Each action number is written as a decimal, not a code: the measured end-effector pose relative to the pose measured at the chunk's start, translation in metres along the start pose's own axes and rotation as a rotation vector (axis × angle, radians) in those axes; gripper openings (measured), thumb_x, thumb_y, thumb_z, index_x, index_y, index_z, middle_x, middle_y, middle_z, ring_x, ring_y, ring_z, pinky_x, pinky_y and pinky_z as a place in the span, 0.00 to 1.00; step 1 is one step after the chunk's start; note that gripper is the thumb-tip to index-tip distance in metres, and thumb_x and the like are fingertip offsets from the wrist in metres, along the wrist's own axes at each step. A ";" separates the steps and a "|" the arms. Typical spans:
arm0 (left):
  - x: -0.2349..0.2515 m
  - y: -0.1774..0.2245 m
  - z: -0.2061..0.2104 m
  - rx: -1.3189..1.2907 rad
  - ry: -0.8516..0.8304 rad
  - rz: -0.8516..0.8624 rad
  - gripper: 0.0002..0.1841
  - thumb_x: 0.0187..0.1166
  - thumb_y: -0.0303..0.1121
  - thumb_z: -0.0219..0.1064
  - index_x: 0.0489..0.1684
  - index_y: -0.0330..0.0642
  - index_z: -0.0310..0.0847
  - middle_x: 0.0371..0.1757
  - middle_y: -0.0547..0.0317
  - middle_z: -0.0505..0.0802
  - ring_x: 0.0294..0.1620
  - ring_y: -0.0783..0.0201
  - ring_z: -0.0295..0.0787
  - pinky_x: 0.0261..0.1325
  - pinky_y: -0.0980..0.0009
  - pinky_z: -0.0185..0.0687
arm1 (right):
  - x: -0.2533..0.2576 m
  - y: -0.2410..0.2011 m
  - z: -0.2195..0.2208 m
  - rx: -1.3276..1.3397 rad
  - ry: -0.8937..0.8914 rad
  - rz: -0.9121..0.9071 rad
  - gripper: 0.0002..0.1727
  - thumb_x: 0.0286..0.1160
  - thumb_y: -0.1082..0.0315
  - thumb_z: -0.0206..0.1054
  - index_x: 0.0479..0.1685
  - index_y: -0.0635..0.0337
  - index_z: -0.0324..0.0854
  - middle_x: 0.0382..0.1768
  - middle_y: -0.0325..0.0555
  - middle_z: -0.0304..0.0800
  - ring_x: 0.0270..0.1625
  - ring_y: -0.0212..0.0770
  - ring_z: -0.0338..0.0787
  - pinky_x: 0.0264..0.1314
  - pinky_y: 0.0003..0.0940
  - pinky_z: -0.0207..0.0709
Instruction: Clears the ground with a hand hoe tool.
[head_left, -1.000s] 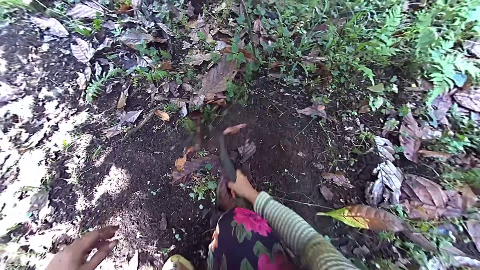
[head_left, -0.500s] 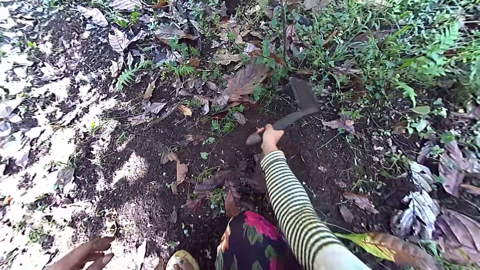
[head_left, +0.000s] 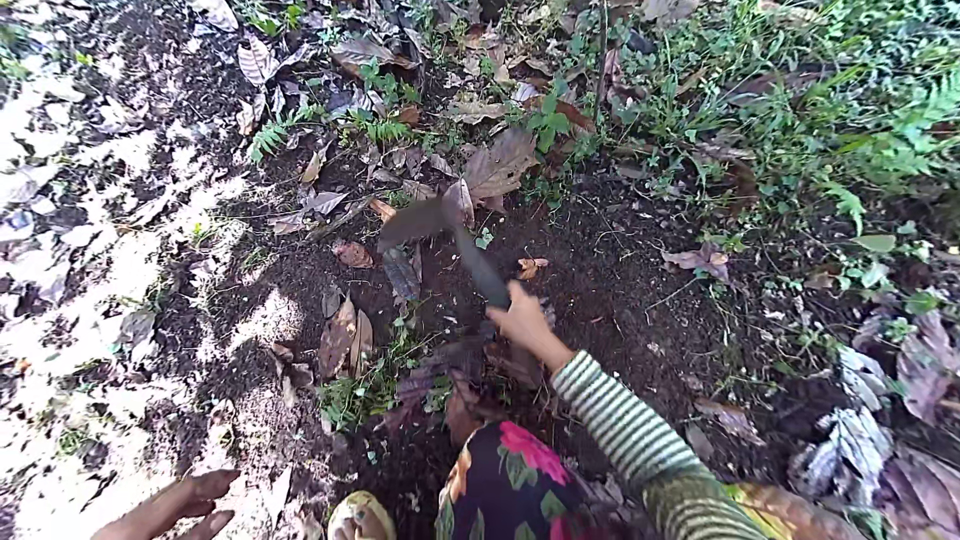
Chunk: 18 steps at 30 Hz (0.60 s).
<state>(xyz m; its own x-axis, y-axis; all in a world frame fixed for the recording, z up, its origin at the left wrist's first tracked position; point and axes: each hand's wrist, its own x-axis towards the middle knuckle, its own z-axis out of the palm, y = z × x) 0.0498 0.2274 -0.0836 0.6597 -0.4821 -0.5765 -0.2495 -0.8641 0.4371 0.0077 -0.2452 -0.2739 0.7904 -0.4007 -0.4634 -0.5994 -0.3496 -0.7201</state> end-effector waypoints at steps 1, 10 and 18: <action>-0.003 0.001 0.001 -0.003 0.003 -0.001 0.24 0.85 0.34 0.66 0.72 0.23 0.76 0.67 0.26 0.87 0.65 0.34 0.88 0.73 0.38 0.79 | 0.017 -0.008 -0.010 0.037 0.115 0.003 0.35 0.78 0.54 0.72 0.78 0.65 0.67 0.42 0.66 0.91 0.40 0.62 0.94 0.48 0.64 0.87; -0.010 0.004 0.003 -0.016 0.010 0.010 0.22 0.84 0.32 0.67 0.70 0.24 0.77 0.65 0.28 0.88 0.64 0.35 0.90 0.72 0.39 0.80 | 0.054 0.065 0.076 0.402 0.025 0.192 0.44 0.73 0.67 0.72 0.87 0.68 0.50 0.42 0.61 0.89 0.33 0.51 0.92 0.41 0.51 0.89; -0.001 0.001 0.001 0.003 -0.007 -0.011 0.24 0.85 0.35 0.67 0.72 0.25 0.76 0.67 0.28 0.87 0.66 0.34 0.88 0.72 0.37 0.78 | -0.036 0.086 0.025 0.248 -0.156 0.202 0.34 0.73 0.67 0.73 0.78 0.64 0.64 0.34 0.54 0.89 0.25 0.46 0.91 0.33 0.45 0.90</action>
<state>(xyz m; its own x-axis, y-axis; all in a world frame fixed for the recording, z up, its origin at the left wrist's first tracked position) 0.0478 0.2271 -0.0835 0.6577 -0.4732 -0.5861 -0.2440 -0.8699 0.4286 -0.0693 -0.2393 -0.3316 0.6806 -0.3000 -0.6684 -0.7114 -0.0526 -0.7008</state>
